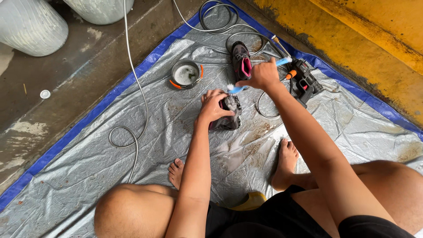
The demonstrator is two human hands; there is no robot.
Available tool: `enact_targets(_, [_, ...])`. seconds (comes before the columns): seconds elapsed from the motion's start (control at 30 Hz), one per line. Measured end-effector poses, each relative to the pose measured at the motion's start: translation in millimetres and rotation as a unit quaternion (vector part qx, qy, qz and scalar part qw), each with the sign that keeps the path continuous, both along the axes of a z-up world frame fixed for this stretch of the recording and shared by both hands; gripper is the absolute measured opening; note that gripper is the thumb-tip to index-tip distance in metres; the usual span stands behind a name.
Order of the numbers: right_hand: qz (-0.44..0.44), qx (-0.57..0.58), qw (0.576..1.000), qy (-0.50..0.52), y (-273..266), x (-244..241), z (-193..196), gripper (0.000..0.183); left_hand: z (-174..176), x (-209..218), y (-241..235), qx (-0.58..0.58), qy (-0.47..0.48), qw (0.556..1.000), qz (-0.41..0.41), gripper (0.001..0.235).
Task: The person sits on a tarp and scrubs a black shoe with a blue brush dipped in soapy water. They clean the sole, sides, and laces of the shoe, occasionally dipping the brush back into the water container.
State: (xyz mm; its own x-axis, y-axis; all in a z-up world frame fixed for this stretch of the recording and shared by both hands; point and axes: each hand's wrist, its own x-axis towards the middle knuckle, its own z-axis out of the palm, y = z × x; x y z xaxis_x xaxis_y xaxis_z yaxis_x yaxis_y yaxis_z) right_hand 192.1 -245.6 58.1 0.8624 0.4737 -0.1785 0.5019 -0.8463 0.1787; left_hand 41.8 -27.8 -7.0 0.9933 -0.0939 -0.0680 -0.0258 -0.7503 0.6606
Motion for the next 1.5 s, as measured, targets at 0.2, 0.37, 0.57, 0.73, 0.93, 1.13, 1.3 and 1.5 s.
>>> enact_targets(0.2, [-0.069, 0.095, 0.99, 0.078, -23.7, -11.5, -22.4, 0.1, -8.8, 3.8, 7.8, 0.025, -0.023, 0.999, -0.036, 0.086])
enact_targets(0.37, [-0.164, 0.267, 0.938, 0.148, -26.2, -32.4, -84.4, 0.086, 10.6, -10.6, -10.4, 0.041, 0.012, 0.999, -0.016, 0.091])
enact_targets(0.57, [-0.233, 0.405, 0.841, 0.273, -12.6, -50.5, -121.9, 0.061, 46.3, -16.2, -15.7, 0.059, 0.063, 0.996, 0.001, 0.099])
enact_targets(0.73, [-0.265, 0.435, 0.802, 0.313, -13.8, -74.0, -152.1, 0.064, -6.5, 0.9, 19.7, 0.127, 0.072, 0.988, 0.05, 0.083])
enact_targets(0.93, [-0.302, 0.481, 0.735, 0.369, 14.7, -96.3, -146.0, 0.075, -30.6, -10.5, 39.1, 0.034, 0.028, 0.998, 0.04, 0.076])
enact_targets(1.13, [-0.265, 0.487, 0.759, 0.342, 52.3, -103.5, -153.1, 0.075, -18.4, -18.2, 40.4, -0.038, -0.01, 0.999, 0.034, 0.079])
enact_targets(1.3, [-0.306, 0.499, 0.731, 0.349, 23.0, -149.4, -217.2, 0.082, -35.9, -27.2, 61.8, -0.103, -0.005, 0.993, 0.053, 0.081])
enact_targets(1.5, [-0.294, 0.513, 0.736, 0.329, 55.8, -148.1, -144.7, 0.088, -45.5, -21.7, 65.8, -0.124, 0.003, 0.991, 0.059, 0.083])
